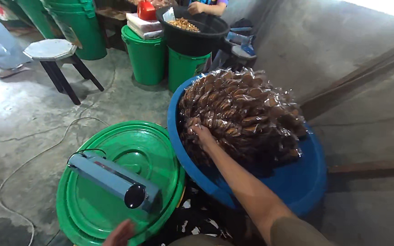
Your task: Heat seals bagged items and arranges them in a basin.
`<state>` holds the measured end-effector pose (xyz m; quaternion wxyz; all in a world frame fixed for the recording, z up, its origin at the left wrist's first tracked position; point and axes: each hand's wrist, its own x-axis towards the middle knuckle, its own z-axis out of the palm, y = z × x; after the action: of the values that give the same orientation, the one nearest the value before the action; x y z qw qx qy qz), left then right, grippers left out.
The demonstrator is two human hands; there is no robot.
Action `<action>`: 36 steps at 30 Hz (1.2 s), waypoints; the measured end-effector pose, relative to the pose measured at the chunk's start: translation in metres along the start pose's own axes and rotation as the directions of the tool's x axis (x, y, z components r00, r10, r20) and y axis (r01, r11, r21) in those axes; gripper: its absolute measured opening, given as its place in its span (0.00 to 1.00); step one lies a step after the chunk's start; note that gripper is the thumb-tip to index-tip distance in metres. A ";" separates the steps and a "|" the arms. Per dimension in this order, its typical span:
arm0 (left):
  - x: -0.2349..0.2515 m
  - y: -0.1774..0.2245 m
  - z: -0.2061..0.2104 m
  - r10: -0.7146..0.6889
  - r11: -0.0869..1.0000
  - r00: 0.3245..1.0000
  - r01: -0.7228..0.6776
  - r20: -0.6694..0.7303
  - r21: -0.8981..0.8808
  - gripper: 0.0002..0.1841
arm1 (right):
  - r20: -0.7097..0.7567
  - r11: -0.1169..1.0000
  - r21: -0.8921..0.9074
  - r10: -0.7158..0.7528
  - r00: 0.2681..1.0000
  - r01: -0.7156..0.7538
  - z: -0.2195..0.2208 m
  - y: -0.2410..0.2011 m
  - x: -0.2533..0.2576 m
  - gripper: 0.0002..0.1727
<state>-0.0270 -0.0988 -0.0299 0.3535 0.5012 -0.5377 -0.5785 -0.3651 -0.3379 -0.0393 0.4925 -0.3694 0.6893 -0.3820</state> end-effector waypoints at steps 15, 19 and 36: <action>0.045 -0.022 0.069 -0.226 0.953 0.949 0.169 -0.221 -0.251 0.36 | 0.586 0.995 -0.099 0.081 0.806 -0.028 0.076 0.050 -0.162 0.11; 0.056 -0.036 0.052 -0.180 0.971 0.849 0.074 -0.497 -0.225 0.33 | 0.541 0.864 -0.242 -0.259 0.801 0.442 0.129 0.052 -0.132 0.13; 0.104 -0.047 -0.035 -0.244 0.964 0.683 0.097 -0.688 -0.246 0.36 | 0.812 0.224 -0.546 -0.097 0.576 0.808 0.164 0.000 -0.145 0.42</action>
<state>-0.0129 -0.1986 -0.0941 0.5243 0.6978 -0.2518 -0.4182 -0.1722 -0.2359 -0.0181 0.2582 -0.8720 0.4111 0.0635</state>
